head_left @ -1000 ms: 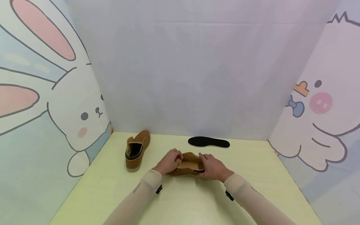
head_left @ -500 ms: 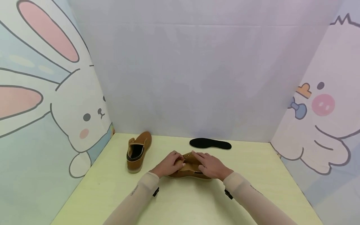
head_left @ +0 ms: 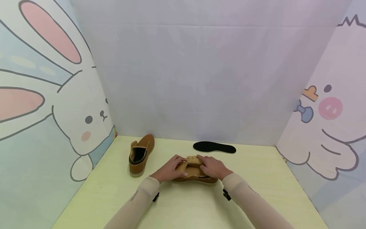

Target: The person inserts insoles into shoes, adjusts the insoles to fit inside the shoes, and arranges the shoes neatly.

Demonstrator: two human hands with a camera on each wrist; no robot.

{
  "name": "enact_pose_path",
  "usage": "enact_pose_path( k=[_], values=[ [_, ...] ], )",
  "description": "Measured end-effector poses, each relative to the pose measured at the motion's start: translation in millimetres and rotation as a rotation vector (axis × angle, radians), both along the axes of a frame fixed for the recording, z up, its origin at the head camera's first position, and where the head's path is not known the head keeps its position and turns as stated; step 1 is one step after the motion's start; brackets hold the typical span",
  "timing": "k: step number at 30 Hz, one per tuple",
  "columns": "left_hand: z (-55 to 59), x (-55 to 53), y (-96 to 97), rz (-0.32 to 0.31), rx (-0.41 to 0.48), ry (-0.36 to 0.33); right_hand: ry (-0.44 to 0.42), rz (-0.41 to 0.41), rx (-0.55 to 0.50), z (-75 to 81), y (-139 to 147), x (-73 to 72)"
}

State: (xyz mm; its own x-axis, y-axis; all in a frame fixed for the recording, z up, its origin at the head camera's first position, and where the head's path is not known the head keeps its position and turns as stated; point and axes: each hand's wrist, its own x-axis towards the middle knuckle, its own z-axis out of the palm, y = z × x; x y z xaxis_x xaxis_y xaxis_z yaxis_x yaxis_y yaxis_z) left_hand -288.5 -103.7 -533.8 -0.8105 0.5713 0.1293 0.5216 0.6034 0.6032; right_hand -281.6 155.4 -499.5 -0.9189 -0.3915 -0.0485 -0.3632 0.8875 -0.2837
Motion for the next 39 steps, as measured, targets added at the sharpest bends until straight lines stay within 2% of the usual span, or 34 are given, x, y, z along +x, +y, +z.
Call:
enact_pose_path(
  k=[7,15,22,25,32,39],
  values=[
    [0.8,1.8,0.1,0.009,-0.003,-0.020,0.004,-0.045,0.005,-2.5,-2.1,-2.1],
    [2.5,0.9,0.0,-0.026,0.018,-0.013,-0.034,-0.075,0.010,-3.9,-2.8,-6.5],
    [8.4,-1.7,1.7,-0.056,0.035,-0.054,-0.047,-0.082,0.007,-4.1,-3.9,-6.2],
    [9.3,-2.5,3.0,-0.072,0.001,-0.037,-0.052,-0.080,0.013,-4.2,-5.5,-4.9],
    [7.9,-4.6,6.0,-0.115,-0.165,0.072,-0.053,-0.074,0.009,-4.4,-7.4,-4.5],
    [8.3,-4.5,10.3,-0.124,-0.272,0.114,-0.060,-0.066,0.000,-4.2,-6.9,-3.3]
  ],
)
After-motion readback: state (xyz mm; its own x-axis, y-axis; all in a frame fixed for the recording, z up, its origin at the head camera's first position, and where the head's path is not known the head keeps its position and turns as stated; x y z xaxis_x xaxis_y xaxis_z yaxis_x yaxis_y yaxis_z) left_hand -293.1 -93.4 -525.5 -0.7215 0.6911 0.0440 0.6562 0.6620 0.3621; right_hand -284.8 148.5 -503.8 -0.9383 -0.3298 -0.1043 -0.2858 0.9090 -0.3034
